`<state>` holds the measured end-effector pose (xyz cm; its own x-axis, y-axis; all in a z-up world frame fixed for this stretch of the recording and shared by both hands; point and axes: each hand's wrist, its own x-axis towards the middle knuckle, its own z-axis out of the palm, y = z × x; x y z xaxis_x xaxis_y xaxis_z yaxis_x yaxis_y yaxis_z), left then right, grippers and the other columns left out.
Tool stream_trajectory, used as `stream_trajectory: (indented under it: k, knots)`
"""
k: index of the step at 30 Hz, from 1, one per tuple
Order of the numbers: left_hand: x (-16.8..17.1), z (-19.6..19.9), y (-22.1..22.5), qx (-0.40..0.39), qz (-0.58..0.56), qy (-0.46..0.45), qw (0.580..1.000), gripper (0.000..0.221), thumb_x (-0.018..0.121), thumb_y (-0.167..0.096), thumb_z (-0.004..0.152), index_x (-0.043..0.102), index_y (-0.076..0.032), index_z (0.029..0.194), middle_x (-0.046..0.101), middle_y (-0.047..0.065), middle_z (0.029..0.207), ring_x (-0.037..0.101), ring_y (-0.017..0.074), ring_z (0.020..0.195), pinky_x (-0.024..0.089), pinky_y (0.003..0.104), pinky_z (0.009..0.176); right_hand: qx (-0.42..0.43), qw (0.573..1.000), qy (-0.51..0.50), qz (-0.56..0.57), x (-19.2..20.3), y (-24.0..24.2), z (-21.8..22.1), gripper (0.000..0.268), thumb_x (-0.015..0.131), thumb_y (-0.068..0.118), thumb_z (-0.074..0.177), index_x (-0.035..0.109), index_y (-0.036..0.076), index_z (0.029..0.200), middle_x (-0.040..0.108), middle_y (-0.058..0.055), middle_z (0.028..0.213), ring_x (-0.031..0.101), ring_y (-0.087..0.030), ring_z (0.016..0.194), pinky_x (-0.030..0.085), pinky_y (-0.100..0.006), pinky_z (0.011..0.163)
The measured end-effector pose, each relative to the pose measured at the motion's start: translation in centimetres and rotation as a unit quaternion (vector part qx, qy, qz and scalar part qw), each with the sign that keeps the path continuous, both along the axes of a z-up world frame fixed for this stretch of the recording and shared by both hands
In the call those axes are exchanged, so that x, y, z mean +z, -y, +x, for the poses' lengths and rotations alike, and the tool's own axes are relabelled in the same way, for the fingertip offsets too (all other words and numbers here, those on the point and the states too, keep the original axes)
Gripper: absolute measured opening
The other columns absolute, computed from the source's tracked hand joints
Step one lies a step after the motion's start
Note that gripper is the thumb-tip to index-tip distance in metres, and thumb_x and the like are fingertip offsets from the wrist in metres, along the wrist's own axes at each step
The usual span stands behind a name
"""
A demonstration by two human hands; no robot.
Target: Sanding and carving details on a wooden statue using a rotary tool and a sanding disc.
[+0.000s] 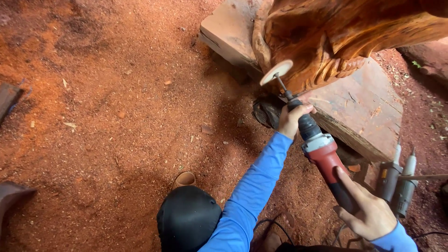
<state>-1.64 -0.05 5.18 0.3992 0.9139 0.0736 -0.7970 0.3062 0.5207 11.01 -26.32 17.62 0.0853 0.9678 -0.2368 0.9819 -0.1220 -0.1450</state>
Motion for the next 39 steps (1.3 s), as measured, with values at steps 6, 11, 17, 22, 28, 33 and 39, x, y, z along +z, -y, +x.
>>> stream_trajectory:
  k: [6, 11, 17, 22, 28, 33, 39]
  knots:
    - [-0.3, -0.6, -0.4, -0.004, -0.027, -0.014, 1.0, 0.059, 0.067, -0.031, 0.083, 0.063, 0.001, 0.133, 0.069, 0.006, 0.086, 0.063, 0.02, 0.081, 0.055, 0.04, 0.078, 0.007, 0.999, 0.044, -0.024, 1.2, -1.6, -0.8, 0.113, 0.077, 0.032, 0.065, 0.025, 0.034, 0.165, 0.067, -0.002, 0.135, 0.075, -0.028, 0.107, 0.056, -0.035, 0.099]
    - [-0.7, -0.8, -1.2, 0.051, -0.092, -0.018, 0.994, 0.024, 0.069, -0.03, 0.075, 0.072, -0.007, 0.07, 0.071, 0.004, 0.073, 0.062, 0.0183, 0.066, 0.055, 0.033, 0.065, -0.023, 0.994, 0.085, -0.069, 2.6, -3.8, -2.5, 0.116, 0.072, 0.026, 0.063, 0.022, 0.045, 0.165, 0.072, 0.001, 0.122, 0.078, -0.033, 0.09, 0.061, -0.039, 0.087]
    - [-2.7, -1.4, -1.2, 0.018, -0.147, -0.049, 0.988, 0.046, 0.067, -0.03, 0.074, 0.078, 0.001, 0.106, 0.076, 0.007, 0.089, 0.067, 0.018, 0.097, 0.053, 0.027, 0.081, -0.013, 0.998, 0.045, -0.041, -0.7, -3.6, -2.4, 0.111, 0.076, 0.028, 0.067, 0.025, 0.044, 0.164, 0.077, -0.006, 0.097, 0.078, -0.029, 0.073, 0.06, -0.032, 0.075]
    - [-3.8, -0.6, -0.4, 0.046, -0.084, -0.016, 0.995, 0.064, 0.065, -0.028, 0.075, 0.068, 0.002, 0.132, 0.069, 0.006, 0.07, 0.06, 0.0274, 0.11, 0.046, 0.036, 0.098, -0.063, 0.992, 0.071, -0.089, -0.1, -2.7, -2.7, 0.111, 0.074, 0.034, 0.067, 0.02, 0.053, 0.162, 0.068, 0.002, 0.135, 0.072, -0.034, 0.105, 0.06, -0.038, 0.089]
    - [-3.6, -0.7, -2.2, 0.047, -0.08, 0.027, 0.995, 0.03, 0.063, -0.022, 0.078, 0.067, 0.0, 0.098, 0.071, 0.014, 0.086, 0.07, 0.0277, 0.1, 0.049, 0.035, 0.101, -0.044, 0.993, 0.072, -0.083, -1.0, -4.6, -2.9, 0.111, 0.073, 0.034, 0.067, 0.017, 0.051, 0.162, 0.062, 0.001, 0.144, 0.071, -0.041, 0.109, 0.061, -0.044, 0.092]
    - [-2.5, -2.1, -3.8, 0.005, -0.115, 0.038, 0.993, 0.025, 0.063, -0.02, 0.077, 0.06, -0.003, 0.058, 0.074, 0.028, 0.107, 0.072, 0.0329, 0.111, 0.053, 0.032, 0.089, -0.074, 0.989, 0.054, -0.115, -0.8, -7.1, -4.3, 0.115, 0.073, 0.029, 0.069, 0.015, 0.051, 0.166, 0.067, -0.004, 0.092, 0.068, -0.035, 0.067, 0.057, -0.036, 0.074]
    - [-3.1, -3.5, -4.2, -0.049, -0.12, 0.074, 0.989, 0.026, 0.059, -0.022, 0.082, 0.057, -0.006, 0.061, 0.072, 0.031, 0.114, 0.074, 0.0325, 0.101, 0.054, 0.027, 0.071, -0.112, 0.986, -0.002, -0.123, -0.7, -8.7, -5.8, 0.114, 0.077, 0.02, 0.071, 0.022, 0.051, 0.166, 0.06, -0.007, 0.078, 0.056, -0.026, 0.066, 0.051, -0.029, 0.072]
